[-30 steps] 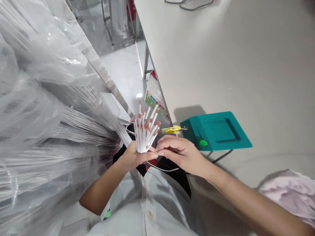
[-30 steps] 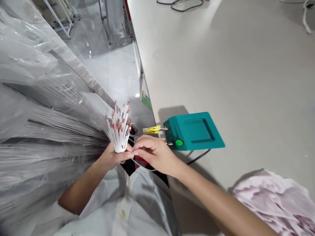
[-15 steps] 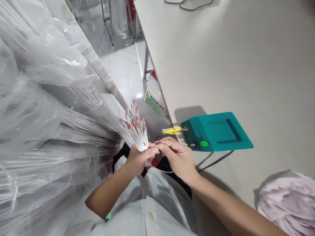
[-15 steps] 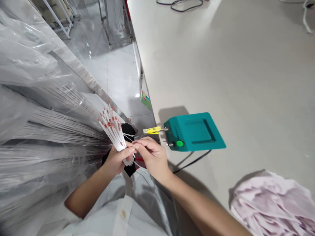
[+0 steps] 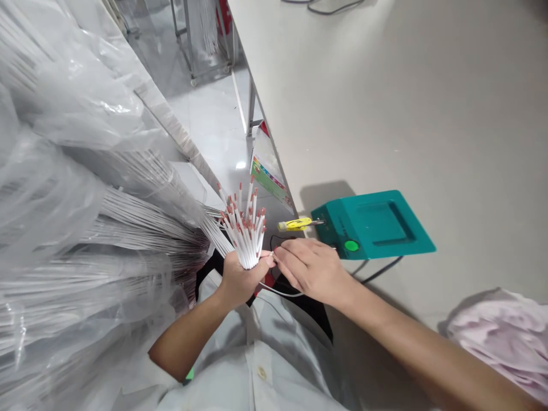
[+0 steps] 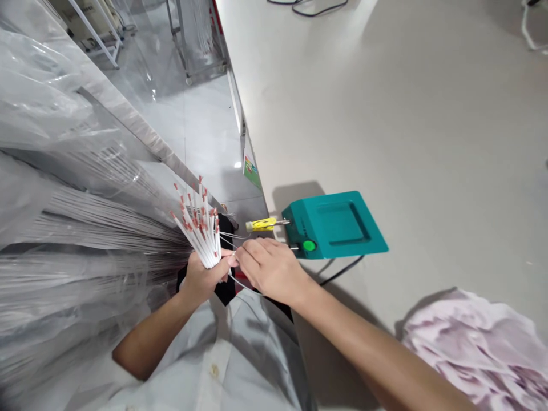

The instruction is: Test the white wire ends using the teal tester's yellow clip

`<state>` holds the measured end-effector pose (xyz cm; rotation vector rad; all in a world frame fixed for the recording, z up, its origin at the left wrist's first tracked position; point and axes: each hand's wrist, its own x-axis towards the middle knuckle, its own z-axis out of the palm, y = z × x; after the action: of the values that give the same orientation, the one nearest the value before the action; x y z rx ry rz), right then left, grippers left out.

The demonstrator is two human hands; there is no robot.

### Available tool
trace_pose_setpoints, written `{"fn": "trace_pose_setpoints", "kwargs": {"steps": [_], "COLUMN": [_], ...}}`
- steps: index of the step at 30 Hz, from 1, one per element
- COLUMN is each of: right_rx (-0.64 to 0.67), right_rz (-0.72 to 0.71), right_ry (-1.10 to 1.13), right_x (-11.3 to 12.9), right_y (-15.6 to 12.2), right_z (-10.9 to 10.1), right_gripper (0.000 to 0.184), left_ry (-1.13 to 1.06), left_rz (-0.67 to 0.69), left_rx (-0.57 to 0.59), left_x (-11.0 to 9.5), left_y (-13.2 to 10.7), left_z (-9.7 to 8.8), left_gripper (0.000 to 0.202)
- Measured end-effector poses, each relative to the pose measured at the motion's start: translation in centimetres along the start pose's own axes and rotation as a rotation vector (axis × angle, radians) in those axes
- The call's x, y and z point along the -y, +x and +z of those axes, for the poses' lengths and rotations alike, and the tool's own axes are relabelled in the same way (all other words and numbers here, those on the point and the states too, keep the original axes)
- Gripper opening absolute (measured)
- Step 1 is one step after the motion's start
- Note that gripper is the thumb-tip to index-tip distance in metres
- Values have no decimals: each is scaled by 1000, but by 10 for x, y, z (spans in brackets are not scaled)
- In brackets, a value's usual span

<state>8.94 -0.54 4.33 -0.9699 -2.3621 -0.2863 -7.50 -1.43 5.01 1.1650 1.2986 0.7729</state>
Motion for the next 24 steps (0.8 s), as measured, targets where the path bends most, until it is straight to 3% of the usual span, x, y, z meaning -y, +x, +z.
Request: {"fn": "trace_pose_setpoints", "kwargs": {"steps": [4,10,13,19,21,24], "right_rx": [105,37,14,35,95,187], "right_rz": [23,488,461,223,254,464], "right_ry": [90,436,448,133,187,488], "right_x": [1,11,14,11,10,8], "right_y": [-5,-11,-7,-3,1,8], "right_z": [-4,-7,-5,-5,-9,-14], "right_gripper": [18,18,16,15,17,24], "left_ry": [10,-4,15,69,106,128], "left_rz": [2,33,68,102,136,157], "left_rx": [-14,-27,1,-12,-32,-46], "left_x": [3,4,1,2,4,7], "left_y": [2,4,2,1,2,3], "left_z": [0,-1,1,1,0,-2], "left_gripper": [16,17,18,14,14,14]}}
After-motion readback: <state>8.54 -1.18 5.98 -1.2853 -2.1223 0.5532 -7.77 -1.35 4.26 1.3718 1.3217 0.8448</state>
